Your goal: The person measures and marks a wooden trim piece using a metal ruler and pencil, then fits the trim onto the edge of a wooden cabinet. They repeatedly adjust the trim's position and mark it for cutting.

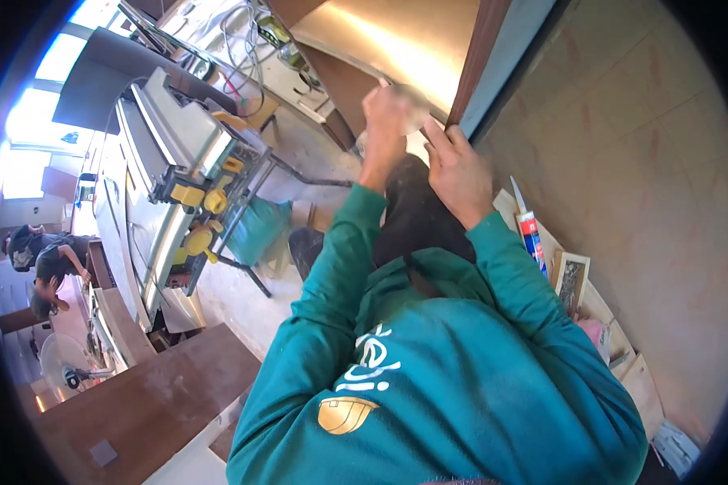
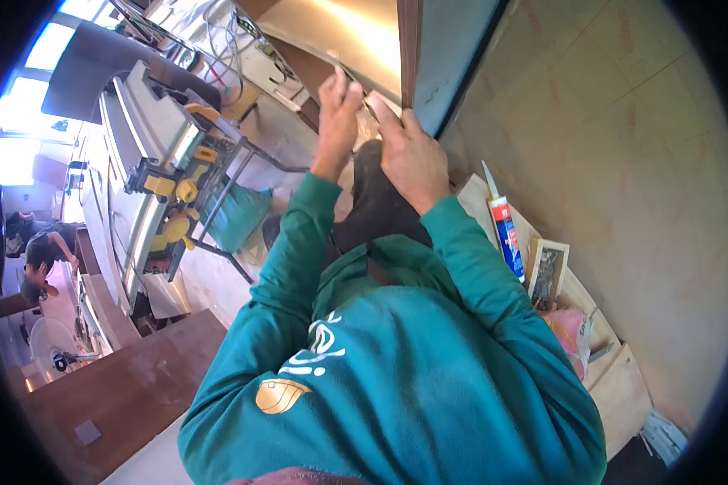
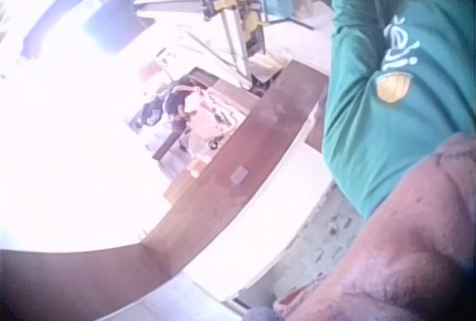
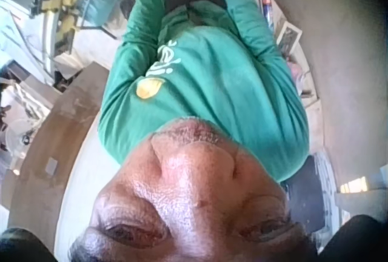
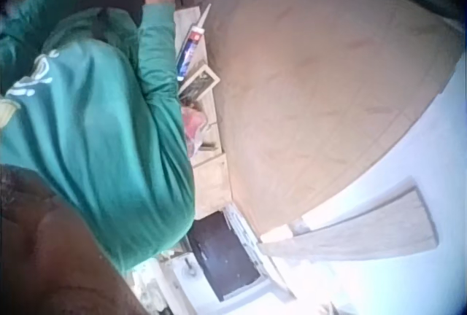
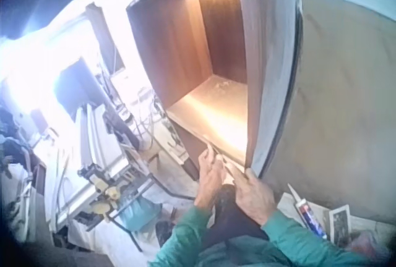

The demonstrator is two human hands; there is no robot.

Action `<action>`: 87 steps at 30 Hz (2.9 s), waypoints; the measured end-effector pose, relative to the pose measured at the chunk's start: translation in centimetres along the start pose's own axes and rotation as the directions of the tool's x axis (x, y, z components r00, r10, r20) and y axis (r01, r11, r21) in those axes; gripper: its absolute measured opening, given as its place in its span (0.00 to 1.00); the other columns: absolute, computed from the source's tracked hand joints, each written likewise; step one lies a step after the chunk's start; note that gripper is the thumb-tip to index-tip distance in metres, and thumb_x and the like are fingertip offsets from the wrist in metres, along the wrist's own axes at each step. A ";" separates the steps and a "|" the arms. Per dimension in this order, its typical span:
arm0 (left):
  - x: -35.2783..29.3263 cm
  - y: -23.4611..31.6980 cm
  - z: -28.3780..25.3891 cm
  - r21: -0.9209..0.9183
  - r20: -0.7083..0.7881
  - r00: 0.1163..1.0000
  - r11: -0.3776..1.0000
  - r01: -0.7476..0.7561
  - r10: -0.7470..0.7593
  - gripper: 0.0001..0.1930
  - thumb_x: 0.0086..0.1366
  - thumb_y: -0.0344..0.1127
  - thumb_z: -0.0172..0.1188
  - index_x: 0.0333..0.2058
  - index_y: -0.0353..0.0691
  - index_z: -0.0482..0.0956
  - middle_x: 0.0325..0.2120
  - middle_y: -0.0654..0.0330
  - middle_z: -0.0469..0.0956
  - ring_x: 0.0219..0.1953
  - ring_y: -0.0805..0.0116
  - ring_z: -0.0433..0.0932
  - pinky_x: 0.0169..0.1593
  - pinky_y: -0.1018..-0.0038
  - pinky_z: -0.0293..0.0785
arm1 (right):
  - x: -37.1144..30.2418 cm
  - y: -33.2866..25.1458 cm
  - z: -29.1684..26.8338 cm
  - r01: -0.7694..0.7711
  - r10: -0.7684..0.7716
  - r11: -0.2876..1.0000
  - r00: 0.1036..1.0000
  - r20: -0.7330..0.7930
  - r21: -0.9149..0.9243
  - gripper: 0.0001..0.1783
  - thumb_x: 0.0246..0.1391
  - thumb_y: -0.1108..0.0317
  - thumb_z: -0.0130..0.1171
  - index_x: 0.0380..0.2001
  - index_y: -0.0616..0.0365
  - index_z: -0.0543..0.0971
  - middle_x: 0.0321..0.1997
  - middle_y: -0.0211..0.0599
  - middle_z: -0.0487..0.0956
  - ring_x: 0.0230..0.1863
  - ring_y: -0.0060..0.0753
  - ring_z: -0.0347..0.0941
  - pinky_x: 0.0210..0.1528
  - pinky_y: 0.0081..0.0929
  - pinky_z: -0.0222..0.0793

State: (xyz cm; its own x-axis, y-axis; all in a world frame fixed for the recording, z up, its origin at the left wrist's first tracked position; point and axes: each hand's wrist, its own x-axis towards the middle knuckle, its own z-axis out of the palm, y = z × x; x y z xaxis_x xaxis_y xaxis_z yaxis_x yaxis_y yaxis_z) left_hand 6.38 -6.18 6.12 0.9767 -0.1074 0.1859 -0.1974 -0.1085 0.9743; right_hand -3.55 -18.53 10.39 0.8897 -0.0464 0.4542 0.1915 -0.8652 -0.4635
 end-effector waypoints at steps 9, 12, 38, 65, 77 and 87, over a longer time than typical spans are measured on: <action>-0.1 0.0 0.1 0.051 -0.019 1.000 0.999 0.000 0.001 0.32 0.78 0.42 0.51 0.73 0.31 0.56 0.64 0.52 0.58 0.56 0.63 0.68 0.62 0.70 0.67 | -0.9 0.0 -0.6 -0.035 0.033 0.999 0.998 0.048 0.029 0.29 0.63 0.68 0.57 0.67 0.40 0.71 0.40 0.43 0.76 0.33 0.57 0.80 0.35 0.52 0.79; 1.2 0.2 0.1 -0.131 -0.025 0.999 0.991 0.028 -0.031 0.31 0.78 0.42 0.49 0.73 0.31 0.57 0.65 0.51 0.57 0.61 0.61 0.66 0.65 0.70 0.64 | 0.6 -0.6 0.9 -0.070 0.069 0.994 0.997 0.015 0.082 0.28 0.64 0.67 0.57 0.67 0.40 0.71 0.39 0.43 0.76 0.34 0.58 0.80 0.35 0.52 0.79; 6.4 -2.6 -3.5 -0.237 -0.360 0.930 0.957 -0.168 0.074 0.11 0.71 0.35 0.64 0.42 0.31 0.79 0.31 0.60 0.82 0.35 0.74 0.80 0.41 0.76 0.78 | -11.0 2.6 -6.4 -0.267 0.249 0.919 0.963 0.098 0.290 0.28 0.62 0.72 0.64 0.66 0.51 0.75 0.43 0.46 0.82 0.43 0.44 0.78 0.48 0.37 0.73; 6.0 -2.0 -1.7 -0.093 -0.330 0.943 0.993 -0.067 0.033 0.10 0.74 0.33 0.59 0.44 0.29 0.78 0.33 0.60 0.81 0.34 0.75 0.80 0.40 0.78 0.77 | -11.7 4.2 -6.7 -0.240 0.240 0.892 0.970 0.048 0.384 0.28 0.60 0.74 0.65 0.65 0.54 0.76 0.36 0.44 0.78 0.36 0.42 0.75 0.42 0.35 0.72; 7.0 1.4 -4.0 0.674 -0.023 0.873 0.653 -0.347 0.487 0.09 0.65 0.34 0.61 0.33 0.32 0.79 0.30 0.45 0.79 0.32 0.45 0.79 0.38 0.56 0.75 | -11.5 4.1 -6.9 -0.239 0.229 0.883 0.971 0.074 0.404 0.28 0.60 0.74 0.64 0.65 0.56 0.75 0.43 0.47 0.82 0.41 0.44 0.78 0.47 0.35 0.73; 7.6 -0.2 -4.5 0.273 -0.291 0.946 0.960 -0.061 0.143 0.12 0.69 0.36 0.53 0.33 0.31 0.76 0.29 0.48 0.77 0.32 0.47 0.79 0.38 0.55 0.76 | -10.6 2.4 -7.1 -0.276 0.251 0.867 0.961 0.116 0.414 0.28 0.63 0.70 0.64 0.65 0.61 0.74 0.54 0.50 0.82 0.54 0.46 0.80 0.57 0.34 0.73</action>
State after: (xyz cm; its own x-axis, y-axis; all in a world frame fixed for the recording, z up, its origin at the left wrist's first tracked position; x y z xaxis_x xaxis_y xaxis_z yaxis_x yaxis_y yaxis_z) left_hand 14.25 -2.51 7.94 0.9203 0.1706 0.3519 -0.2719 -0.3678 0.8893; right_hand -15.42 -23.61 9.88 0.9512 -0.2034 0.2320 0.0921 -0.5304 -0.8427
